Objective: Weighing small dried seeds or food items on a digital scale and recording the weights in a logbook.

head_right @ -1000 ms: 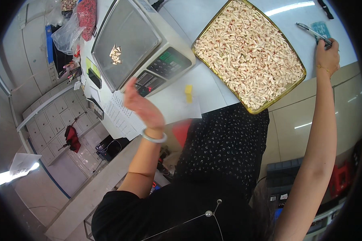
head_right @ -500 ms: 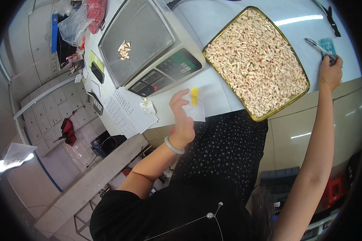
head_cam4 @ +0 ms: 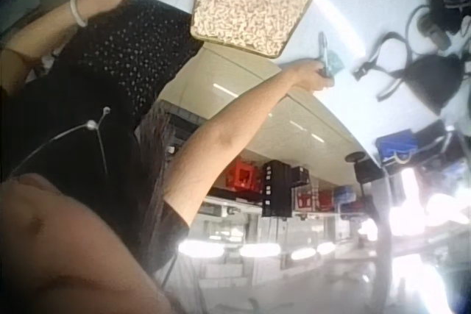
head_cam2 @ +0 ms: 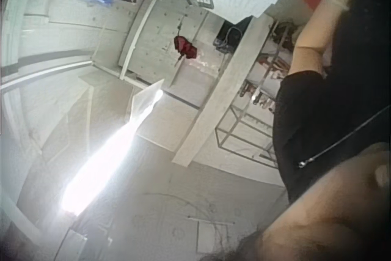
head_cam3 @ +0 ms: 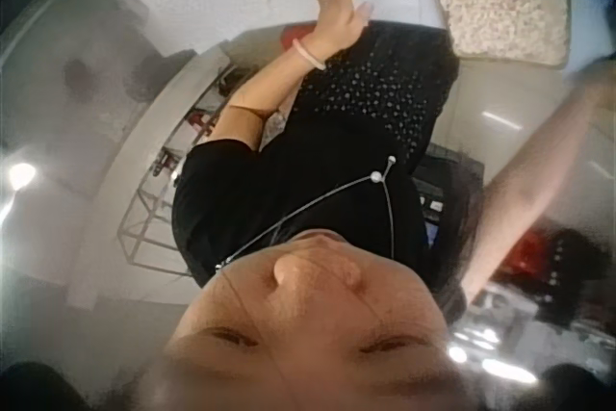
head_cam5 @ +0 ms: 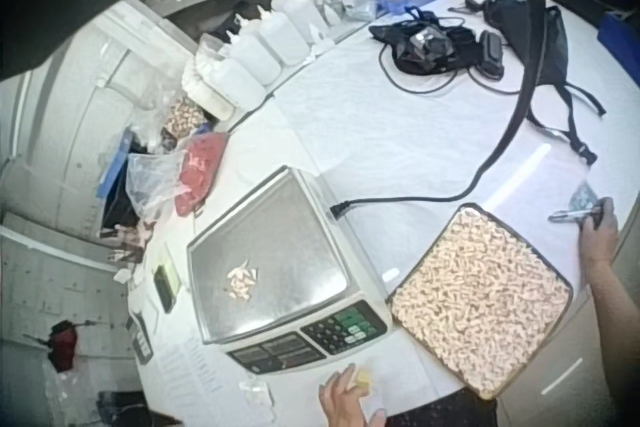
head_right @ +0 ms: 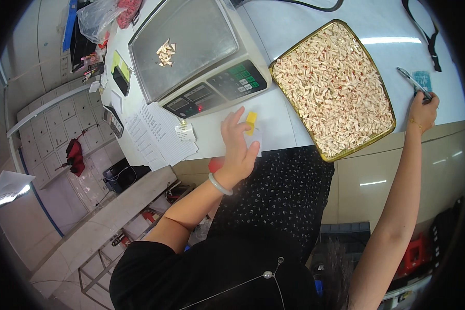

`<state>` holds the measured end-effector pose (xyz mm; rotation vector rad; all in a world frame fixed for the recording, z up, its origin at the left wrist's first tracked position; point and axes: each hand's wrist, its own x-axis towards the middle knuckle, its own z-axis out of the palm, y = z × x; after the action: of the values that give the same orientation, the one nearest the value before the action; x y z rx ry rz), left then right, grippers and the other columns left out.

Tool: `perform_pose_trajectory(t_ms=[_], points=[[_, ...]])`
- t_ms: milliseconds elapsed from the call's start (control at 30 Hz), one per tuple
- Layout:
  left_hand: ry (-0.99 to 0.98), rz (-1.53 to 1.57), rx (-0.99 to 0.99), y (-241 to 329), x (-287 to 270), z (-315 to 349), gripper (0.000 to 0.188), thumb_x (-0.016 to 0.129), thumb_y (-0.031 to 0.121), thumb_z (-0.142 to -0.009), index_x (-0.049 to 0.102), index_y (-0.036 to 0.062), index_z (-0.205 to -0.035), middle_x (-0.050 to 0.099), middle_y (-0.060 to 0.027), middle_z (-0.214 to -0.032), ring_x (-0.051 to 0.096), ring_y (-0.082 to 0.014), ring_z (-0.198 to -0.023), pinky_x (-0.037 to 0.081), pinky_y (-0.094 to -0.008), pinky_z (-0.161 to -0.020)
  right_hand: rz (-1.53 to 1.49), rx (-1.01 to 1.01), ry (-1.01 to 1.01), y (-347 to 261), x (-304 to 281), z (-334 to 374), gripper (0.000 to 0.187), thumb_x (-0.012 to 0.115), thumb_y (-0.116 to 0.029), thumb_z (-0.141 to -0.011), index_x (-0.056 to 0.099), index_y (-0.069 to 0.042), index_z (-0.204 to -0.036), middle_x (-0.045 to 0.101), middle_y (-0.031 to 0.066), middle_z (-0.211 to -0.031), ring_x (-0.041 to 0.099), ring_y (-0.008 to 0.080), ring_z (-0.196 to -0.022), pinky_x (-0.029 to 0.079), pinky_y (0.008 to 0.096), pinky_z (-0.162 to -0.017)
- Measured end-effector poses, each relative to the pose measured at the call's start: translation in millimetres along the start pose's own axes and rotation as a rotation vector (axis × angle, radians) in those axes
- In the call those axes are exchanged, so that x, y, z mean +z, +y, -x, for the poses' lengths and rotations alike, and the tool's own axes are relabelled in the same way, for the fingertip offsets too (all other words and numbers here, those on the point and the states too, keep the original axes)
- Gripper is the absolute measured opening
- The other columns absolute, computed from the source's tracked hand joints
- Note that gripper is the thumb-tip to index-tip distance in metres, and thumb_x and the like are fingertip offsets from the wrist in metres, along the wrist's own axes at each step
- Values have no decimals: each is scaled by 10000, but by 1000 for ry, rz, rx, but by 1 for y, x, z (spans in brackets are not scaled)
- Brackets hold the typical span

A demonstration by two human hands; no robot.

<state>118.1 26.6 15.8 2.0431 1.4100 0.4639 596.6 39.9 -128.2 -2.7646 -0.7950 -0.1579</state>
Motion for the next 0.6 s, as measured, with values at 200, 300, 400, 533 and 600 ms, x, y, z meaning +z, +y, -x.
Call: perform_pose_trajectory(t_ms=[200,300,400,533,600], points=[[-33,-226,-47,3,-7,-17,399,485,284,-818,379,4,-1081,197,-262,-1381,293,-398,-1125,173,-479,-957,-21,-17,26,-1,-2,1,412,525,-416,-740,538,-161,-1064,635,103,-874,593,310,-858,415,428,-777],[-29,-298,-51,0,-7,-24,446,508,335,-809,389,6,-1084,169,-254,-1396,313,-378,-1088,199,-465,-923,-21,-6,18,-1,-3,1,402,520,-408,-741,539,-160,-1057,637,105,-873,594,309,-855,414,427,-777],[-60,-393,-44,1,-9,-27,482,527,387,-795,411,9,-1071,150,-239,-1408,326,-348,-1055,225,-439,-876,-9,-4,13,-2,-5,0,398,522,-406,-739,542,-158,-1050,638,107,-872,597,306,-848,414,426,-775],[-100,-460,-49,8,-11,-33,511,551,426,-769,440,7,-1039,177,-236,-1400,337,-320,-1030,241,-408,-826,-30,2,11,-5,-7,2,393,522,-403,-738,544,-157,-1045,638,107,-871,598,304,-842,415,422,-774],[-71,-454,-20,15,-12,-38,519,557,431,-762,441,5,-1034,184,-237,-1397,341,-318,-1023,240,-411,-828,-28,-2,10,-4,-7,1,385,522,-397,-738,545,-155,-1037,636,107,-867,595,304,-845,415,420,-776]])
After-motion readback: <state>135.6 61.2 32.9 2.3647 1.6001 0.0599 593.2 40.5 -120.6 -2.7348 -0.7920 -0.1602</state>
